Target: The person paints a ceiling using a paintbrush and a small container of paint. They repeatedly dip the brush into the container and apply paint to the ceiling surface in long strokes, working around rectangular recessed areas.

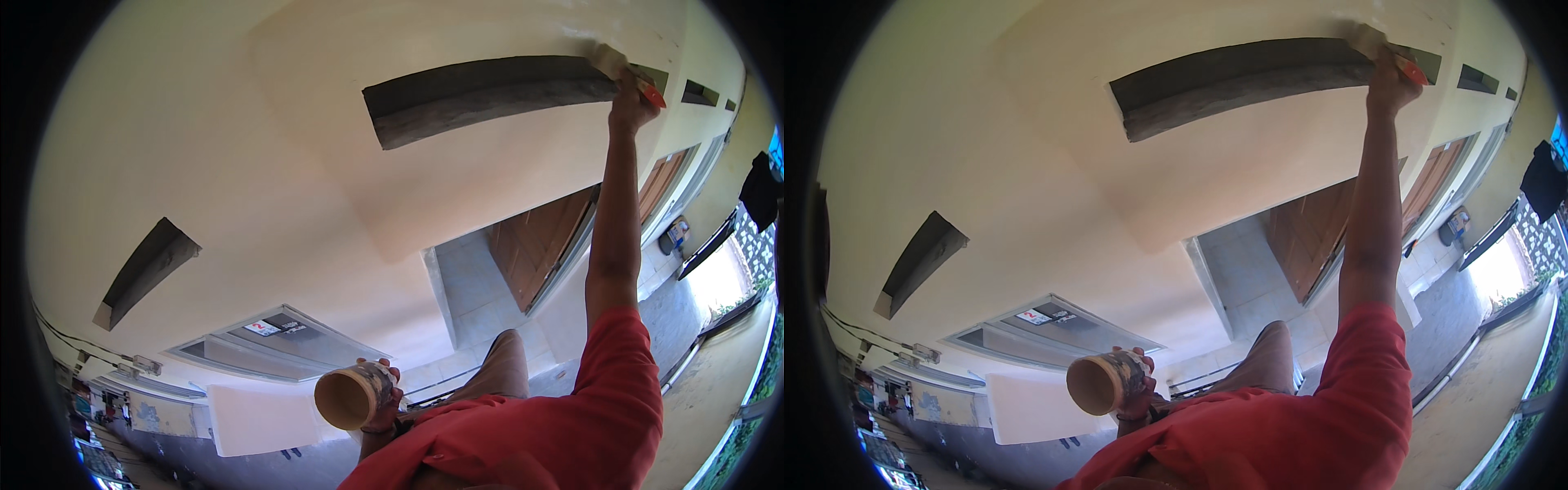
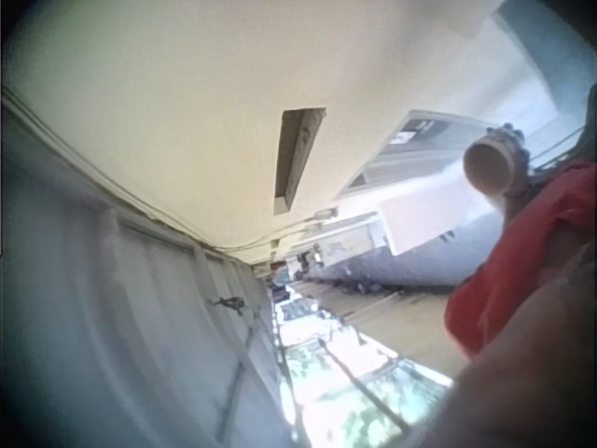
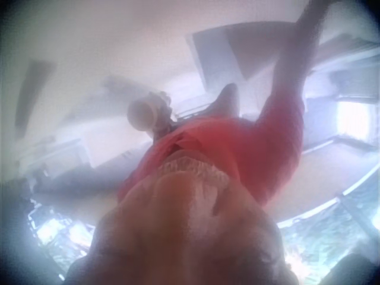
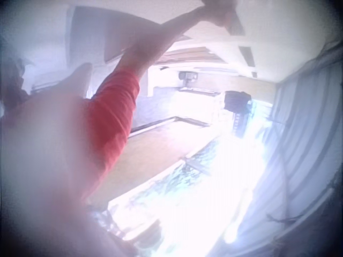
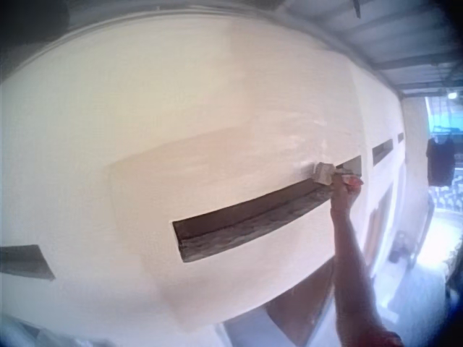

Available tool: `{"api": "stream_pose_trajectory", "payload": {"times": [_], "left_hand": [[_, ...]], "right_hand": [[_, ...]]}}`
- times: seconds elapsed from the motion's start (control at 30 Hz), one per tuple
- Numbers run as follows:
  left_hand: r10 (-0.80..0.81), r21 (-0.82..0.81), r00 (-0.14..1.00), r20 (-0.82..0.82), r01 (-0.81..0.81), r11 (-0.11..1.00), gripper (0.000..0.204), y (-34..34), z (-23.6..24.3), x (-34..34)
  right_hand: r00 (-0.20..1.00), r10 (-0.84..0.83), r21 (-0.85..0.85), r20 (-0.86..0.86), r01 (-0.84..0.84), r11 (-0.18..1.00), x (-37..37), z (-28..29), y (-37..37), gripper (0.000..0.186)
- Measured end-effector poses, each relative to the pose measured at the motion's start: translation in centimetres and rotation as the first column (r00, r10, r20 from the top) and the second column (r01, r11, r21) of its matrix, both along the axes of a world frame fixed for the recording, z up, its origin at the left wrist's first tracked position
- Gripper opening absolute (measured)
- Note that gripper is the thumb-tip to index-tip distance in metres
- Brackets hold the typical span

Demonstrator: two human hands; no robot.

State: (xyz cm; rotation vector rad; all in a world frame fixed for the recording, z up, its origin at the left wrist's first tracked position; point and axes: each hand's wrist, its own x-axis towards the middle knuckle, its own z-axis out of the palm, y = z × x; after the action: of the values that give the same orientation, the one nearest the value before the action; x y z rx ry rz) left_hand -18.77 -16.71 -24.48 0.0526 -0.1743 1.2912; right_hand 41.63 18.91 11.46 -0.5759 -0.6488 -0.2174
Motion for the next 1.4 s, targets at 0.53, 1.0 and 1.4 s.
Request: {"api": "stream_pose_trajectory", "payload": {"times": [0.53,1.0,1.4], "left_hand": [[-0.039,-0.031,0.999,0.031,0.04,0.999,0.059,0.6,-0.6,-0.6],[-0.023,0.009,0.998,0.056,0.023,1.0,0.065,0.9,-2.0,-0.3],[-0.06,-0.105,0.997,0.049,0.065,0.992,0.058,1.3,-2.0,-1.3]], "right_hand": [[0.585,-0.236,0.184,0.776,0.148,0.972,-33.2,4.5,-4.2,0.025],[0.893,-0.14,0.192,0.428,0.061,0.979,-11.9,6.8,-2.0,0.015],[0.602,0.455,-0.381,-0.656,-0.784,0.489,-25.3,-27.7,-21.5,0.02]]}}
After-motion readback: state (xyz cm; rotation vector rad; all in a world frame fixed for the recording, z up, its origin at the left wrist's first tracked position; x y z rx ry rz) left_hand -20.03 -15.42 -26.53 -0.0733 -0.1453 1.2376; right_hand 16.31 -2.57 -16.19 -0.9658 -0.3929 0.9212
